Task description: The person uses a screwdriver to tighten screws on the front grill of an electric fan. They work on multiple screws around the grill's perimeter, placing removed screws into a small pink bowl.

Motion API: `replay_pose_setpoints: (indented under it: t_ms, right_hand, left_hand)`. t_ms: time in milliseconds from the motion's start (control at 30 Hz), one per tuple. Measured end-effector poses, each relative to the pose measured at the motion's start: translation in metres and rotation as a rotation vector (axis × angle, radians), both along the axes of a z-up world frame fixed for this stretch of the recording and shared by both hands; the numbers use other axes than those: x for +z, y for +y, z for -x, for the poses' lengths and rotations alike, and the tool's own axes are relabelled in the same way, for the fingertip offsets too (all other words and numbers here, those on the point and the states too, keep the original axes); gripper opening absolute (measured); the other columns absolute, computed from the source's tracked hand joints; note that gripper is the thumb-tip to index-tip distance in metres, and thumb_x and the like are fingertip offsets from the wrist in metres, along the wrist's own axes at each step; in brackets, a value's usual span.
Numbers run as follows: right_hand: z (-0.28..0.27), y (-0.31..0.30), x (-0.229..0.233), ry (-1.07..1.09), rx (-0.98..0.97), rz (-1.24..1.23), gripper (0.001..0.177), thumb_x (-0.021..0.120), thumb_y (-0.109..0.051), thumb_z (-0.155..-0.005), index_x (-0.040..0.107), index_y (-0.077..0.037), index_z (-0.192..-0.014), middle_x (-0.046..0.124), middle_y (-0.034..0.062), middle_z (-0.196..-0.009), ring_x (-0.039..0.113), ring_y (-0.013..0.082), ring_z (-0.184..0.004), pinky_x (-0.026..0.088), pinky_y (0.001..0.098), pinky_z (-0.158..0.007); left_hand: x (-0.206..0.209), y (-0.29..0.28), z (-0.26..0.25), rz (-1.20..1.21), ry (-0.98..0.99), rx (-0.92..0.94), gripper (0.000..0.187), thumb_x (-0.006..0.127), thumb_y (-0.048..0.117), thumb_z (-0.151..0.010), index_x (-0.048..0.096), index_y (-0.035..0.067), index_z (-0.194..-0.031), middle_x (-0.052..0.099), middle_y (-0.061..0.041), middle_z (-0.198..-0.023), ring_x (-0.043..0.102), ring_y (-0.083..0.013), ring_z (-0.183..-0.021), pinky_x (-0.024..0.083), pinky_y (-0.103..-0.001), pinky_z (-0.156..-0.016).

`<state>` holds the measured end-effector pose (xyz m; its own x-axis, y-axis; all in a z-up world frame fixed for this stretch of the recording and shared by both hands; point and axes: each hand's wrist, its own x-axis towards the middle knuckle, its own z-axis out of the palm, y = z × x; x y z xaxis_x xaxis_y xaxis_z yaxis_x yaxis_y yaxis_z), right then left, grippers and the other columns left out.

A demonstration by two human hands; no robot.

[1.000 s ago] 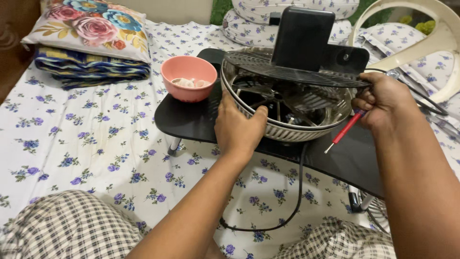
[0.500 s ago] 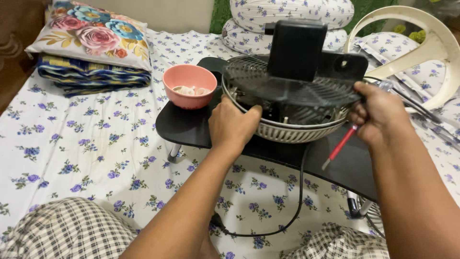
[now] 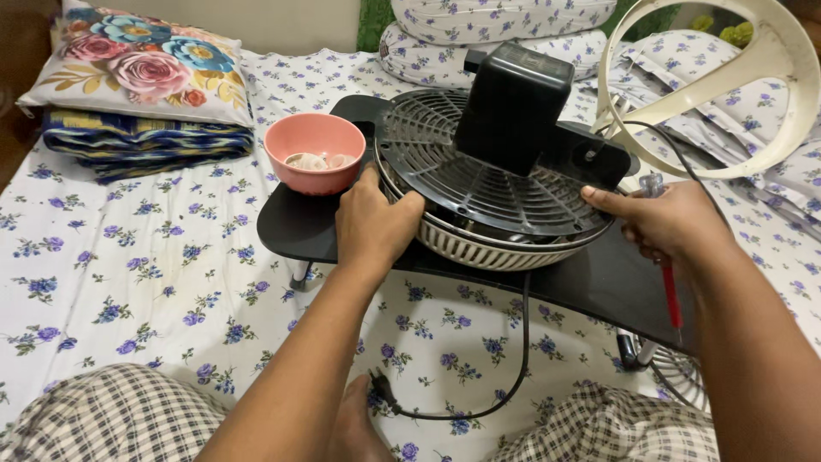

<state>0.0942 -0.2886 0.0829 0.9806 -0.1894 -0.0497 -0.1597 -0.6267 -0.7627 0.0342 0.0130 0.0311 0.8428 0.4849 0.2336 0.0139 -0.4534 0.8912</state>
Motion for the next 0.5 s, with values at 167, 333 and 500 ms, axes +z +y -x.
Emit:
replay_pose_setpoints:
  t_ms: [167,333,500]
  right_hand:
    - [-0.021,-0.03,-0.008,0.139,0.049,-0.3,0.038,0.079,-0.035,-0.088,0.059,-0.006,-0.072,0.052,0.0017,-0.057,0.03,0.0083,-0.04,0.02,0.0284,-0.037]
    - [-0.035,-0.058,0.005,0.077,0.047,-0.277,0.024,0.072,-0.026,-0.092,0.069,-0.003,-0.086,0.056,0.0,-0.061,0.032,0.0049,-0.044,0.021,0.0243,-0.038]
    - [-0.05,-0.056,0.02,-0.238,0.159,0.216,0.043,0.083,-0.031,-0.087,0.068,0.003,-0.108,0.066,0.0159,-0.081,0.048,0.0119,-0.056,0.037,0.0287,-0.049]
  left_hand:
    - [0.0,0.005,0.002,0.036,-0.014,-0.045,0.049,0.066,0.034,-0.071,0.068,0.008,-0.113,0.076,-0.021,-0.104,0.07,-0.0416,-0.103,0.051,-0.046,-0.096]
    - [-0.001,0.007,0.002,0.02,-0.021,-0.055,0.052,0.067,0.034,-0.071,0.068,0.01,-0.117,0.076,-0.02,-0.106,0.07,-0.0398,-0.104,0.051,-0.045,-0.096]
    - [-0.003,0.01,0.003,0.029,-0.048,-0.083,0.056,0.067,0.036,-0.071,0.067,0.012,-0.122,0.077,-0.018,-0.108,0.071,-0.0376,-0.105,0.051,-0.043,-0.095]
